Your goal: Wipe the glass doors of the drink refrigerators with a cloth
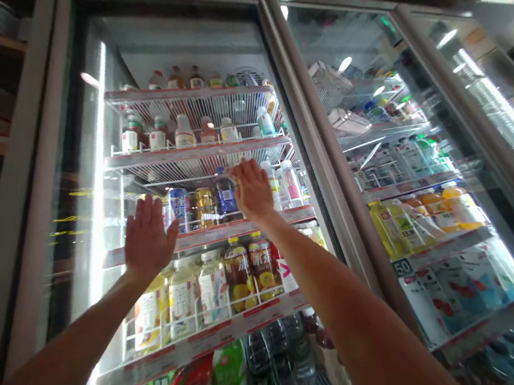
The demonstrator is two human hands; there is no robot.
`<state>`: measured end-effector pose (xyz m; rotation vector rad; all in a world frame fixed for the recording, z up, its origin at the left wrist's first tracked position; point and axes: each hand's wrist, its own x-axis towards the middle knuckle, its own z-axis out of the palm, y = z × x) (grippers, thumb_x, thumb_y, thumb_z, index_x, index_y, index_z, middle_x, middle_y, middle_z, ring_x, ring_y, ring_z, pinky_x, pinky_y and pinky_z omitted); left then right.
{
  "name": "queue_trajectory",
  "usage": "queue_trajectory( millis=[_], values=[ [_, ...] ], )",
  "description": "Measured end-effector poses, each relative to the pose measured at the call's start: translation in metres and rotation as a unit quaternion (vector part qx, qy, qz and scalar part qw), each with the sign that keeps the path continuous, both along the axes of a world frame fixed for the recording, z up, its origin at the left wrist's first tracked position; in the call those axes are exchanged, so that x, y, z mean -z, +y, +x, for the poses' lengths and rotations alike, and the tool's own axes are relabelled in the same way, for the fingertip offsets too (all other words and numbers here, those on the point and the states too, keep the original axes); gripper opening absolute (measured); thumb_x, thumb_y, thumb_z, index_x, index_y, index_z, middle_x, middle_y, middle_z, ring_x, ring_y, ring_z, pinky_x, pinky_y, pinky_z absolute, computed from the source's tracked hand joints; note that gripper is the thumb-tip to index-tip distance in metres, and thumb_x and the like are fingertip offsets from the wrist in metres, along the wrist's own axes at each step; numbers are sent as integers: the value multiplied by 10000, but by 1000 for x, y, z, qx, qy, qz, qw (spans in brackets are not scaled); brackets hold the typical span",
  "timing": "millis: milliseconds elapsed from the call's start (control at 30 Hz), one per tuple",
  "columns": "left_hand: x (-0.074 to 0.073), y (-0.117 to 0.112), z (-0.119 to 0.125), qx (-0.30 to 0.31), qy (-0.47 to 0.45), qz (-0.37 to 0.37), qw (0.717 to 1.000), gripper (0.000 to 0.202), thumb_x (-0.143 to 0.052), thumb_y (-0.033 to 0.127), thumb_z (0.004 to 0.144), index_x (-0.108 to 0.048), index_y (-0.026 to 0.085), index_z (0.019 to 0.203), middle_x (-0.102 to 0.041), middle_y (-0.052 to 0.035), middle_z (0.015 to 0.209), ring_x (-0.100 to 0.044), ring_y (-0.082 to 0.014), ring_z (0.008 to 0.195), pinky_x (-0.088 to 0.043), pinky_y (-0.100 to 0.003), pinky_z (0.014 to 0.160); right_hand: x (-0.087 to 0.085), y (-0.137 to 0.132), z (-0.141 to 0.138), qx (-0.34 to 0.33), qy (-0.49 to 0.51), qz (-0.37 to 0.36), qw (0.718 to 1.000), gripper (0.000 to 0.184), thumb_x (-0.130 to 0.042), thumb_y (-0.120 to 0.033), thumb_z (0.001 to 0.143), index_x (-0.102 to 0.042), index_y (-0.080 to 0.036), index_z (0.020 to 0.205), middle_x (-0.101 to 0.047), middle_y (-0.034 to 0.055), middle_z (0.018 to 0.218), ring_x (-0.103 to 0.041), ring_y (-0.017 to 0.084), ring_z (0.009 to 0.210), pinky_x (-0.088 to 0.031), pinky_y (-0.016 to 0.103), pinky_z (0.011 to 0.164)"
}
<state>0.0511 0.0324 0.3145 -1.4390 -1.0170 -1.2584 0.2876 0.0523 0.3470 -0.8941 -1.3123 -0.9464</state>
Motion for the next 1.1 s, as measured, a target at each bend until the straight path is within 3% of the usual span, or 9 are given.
queue_trajectory(
  millis=[67,167,300,400,567,667,900,967,1100],
  values=[
    [-1,-1,-1,-2,1,-6,1000,676,-243,473,885,-281,47,1409,-226,-173,1500,-155,-272,1410,-128,-484,1139,12,-5,-19,6,-129,4,992,487,-386,-214,876,-424,-202,1362,-313,17,1496,-220,208,1399,-239,417,1133],
    [0,-2,-2,-6,7,-11,1000,673,-244,463,881,-293,40,1402,-233,-175,1497,-162,-269,1409,-138,-479,1138,25,-6,-1,19,-197,-10,980,487,-380,-212,885,-405,-248,1370,-309,-14,1498,-216,180,1401,-216,415,1142],
    [2,-2,-1,-10,6,-4,1000,676,-240,453,877,-319,14,1386,-240,-184,1492,-182,-277,1403,-142,-467,1139,15,1,59,34,76,-39,996,488,-348,-177,885,-412,-105,1363,-329,132,1477,-240,272,1388,-240,508,1108],
    [3,-2,0,-10,9,2,1000,677,-228,451,883,-313,8,1387,-238,-182,1492,-168,-274,1406,-133,-465,1140,2,3,56,37,177,-46,983,503,-339,-172,883,-390,-39,1365,-307,186,1474,-226,309,1386,-251,520,1095],
    [2,-2,-3,2,10,-10,1000,671,-247,465,884,-285,48,1408,-218,-166,1504,-148,-270,1412,-128,-477,1140,16,-7,-21,17,-105,-27,994,488,-378,-204,888,-402,-178,1376,-283,43,1509,-189,221,1407,-213,422,1143],
    [3,-2,-6,11,12,-11,1000,661,-255,469,883,-282,76,1415,-224,-155,1505,-151,-271,1411,-130,-487,1138,32,-8,-22,13,-194,-14,981,472,-353,-227,906,-402,-208,1374,-296,14,1505,-199,196,1405,-201,408,1148],
    [8,-2,-4,9,10,0,1000,641,-265,443,884,-280,86,1416,-230,-150,1504,-163,-266,1409,-119,-484,1140,17,9,67,17,173,-27,984,489,-325,-193,883,-414,-112,1357,-323,132,1479,-229,284,1389,-244,545,1096],
    [8,-2,-4,9,10,-2,1000,644,-262,443,885,-276,79,1416,-220,-153,1507,-154,-267,1410,-118,-483,1140,13,7,52,15,167,-27,986,496,-332,-192,880,-405,-108,1364,-311,129,1485,-212,286,1394,-247,528,1103],
    [6,-4,-4,6,8,-8,1000,660,-249,467,884,-289,71,1409,-236,-158,1501,-157,-267,1410,-122,-479,1140,28,-5,-10,6,-86,-22,996,489,-363,-208,891,-398,-178,1378,-292,43,1505,-183,226,1409,-220,432,1144]
  ],
)
